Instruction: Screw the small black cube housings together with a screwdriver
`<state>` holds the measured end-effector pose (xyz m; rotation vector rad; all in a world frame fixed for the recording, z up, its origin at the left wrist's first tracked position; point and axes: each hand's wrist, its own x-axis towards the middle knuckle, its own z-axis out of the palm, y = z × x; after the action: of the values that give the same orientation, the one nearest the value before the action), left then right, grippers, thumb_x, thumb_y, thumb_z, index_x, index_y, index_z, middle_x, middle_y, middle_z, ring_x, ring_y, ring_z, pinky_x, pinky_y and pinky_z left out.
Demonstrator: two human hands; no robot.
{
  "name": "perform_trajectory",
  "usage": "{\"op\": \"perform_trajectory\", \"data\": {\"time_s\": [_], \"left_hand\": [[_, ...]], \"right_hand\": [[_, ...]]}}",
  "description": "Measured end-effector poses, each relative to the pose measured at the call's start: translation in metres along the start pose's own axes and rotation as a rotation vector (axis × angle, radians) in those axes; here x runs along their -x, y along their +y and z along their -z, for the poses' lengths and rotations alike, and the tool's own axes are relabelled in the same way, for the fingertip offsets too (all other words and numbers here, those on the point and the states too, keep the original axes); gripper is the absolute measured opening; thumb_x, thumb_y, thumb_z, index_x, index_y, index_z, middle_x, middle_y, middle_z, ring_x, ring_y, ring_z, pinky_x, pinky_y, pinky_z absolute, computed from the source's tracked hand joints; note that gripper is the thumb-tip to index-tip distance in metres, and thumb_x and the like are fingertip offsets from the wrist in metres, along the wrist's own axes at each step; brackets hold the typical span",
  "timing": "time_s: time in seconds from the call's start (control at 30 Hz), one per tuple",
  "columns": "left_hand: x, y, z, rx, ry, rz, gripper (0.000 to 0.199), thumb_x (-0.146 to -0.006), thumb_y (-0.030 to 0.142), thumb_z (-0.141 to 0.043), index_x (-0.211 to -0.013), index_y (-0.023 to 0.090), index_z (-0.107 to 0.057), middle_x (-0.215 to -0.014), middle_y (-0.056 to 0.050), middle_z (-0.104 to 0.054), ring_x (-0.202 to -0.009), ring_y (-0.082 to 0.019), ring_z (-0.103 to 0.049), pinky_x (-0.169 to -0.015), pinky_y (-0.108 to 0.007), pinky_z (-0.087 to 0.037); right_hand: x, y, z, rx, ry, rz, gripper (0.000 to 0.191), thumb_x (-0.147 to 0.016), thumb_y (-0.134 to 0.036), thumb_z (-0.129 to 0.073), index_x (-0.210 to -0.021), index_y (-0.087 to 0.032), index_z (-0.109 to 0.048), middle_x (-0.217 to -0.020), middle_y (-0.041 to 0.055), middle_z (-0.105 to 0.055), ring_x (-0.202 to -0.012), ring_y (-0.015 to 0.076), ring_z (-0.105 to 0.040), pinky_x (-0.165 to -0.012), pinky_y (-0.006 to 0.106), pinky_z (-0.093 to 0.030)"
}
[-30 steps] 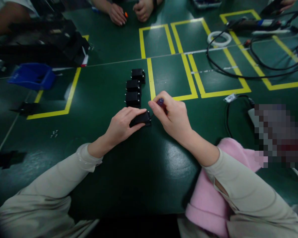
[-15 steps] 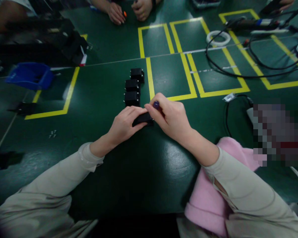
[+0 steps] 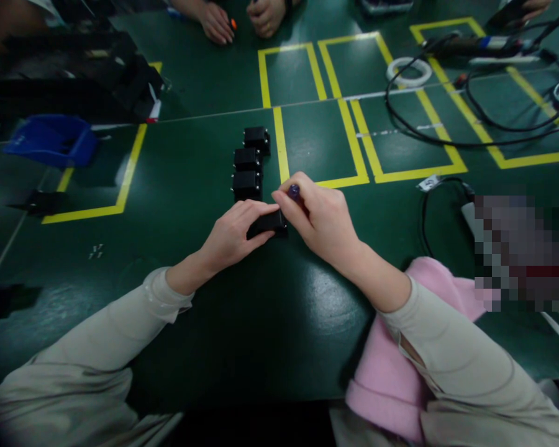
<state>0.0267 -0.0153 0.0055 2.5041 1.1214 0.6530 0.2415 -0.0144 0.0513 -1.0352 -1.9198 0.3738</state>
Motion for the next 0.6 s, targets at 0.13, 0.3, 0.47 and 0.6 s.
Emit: {"op": "perform_trajectory", "data": {"time_s": [0.13, 0.3, 0.47, 0.6], "left_hand": [[0.000, 0.000, 0.000, -0.018, 0.000, -0.008, 0.039, -0.098, 0.025, -0.060, -0.136, 0.016, -0.054, -0.124, -0.010, -0.066, -0.112, -0.025, -0.060, -0.100, -0.041, -0.050], [0.000, -0.001, -0.002, -0.043, -0.002, -0.007, 0.040, -0.099, 0.026, -0.061, -0.137, 0.017, -0.053, -0.125, -0.010, -0.065, -0.111, -0.025, -0.060, -0.099, -0.041, -0.050], [0.001, -0.003, -0.003, -0.076, -0.001, -0.017, 0.042, -0.098, 0.026, -0.061, -0.138, 0.018, -0.052, -0.124, -0.009, -0.065, -0.109, -0.025, -0.059, -0.097, -0.040, -0.050], [0.001, -0.002, -0.003, -0.098, -0.006, -0.016, 0.042, -0.098, 0.025, -0.060, -0.138, 0.018, -0.051, -0.123, -0.010, -0.065, -0.108, -0.026, -0.060, -0.094, -0.040, -0.050]], "right_hand": [[0.001, -0.001, -0.002, 0.019, 0.003, -0.007, 0.015, -0.101, -0.033, -0.051, -0.093, -0.023, -0.059, -0.085, 0.0003, -0.067, -0.060, 0.0077, -0.053, -0.059, 0.025, -0.039], [0.002, -0.002, -0.003, 0.171, 0.014, 0.040, 0.011, -0.098, -0.030, -0.053, -0.098, -0.020, -0.058, -0.073, -0.0029, -0.060, -0.051, 0.0066, -0.048, -0.053, 0.024, -0.034], [-0.005, -0.009, -0.001, 0.341, -0.071, 0.053, 0.018, -0.098, -0.032, -0.049, -0.097, -0.017, -0.060, -0.063, -0.0034, -0.053, -0.052, 0.0098, -0.050, -0.052, 0.024, -0.030], [-0.015, -0.016, -0.002, 0.407, -0.158, 0.019, 0.025, -0.100, -0.036, -0.044, -0.095, -0.018, -0.061, -0.062, -0.0029, -0.053, -0.054, 0.0108, -0.049, -0.055, 0.025, -0.030]]}}
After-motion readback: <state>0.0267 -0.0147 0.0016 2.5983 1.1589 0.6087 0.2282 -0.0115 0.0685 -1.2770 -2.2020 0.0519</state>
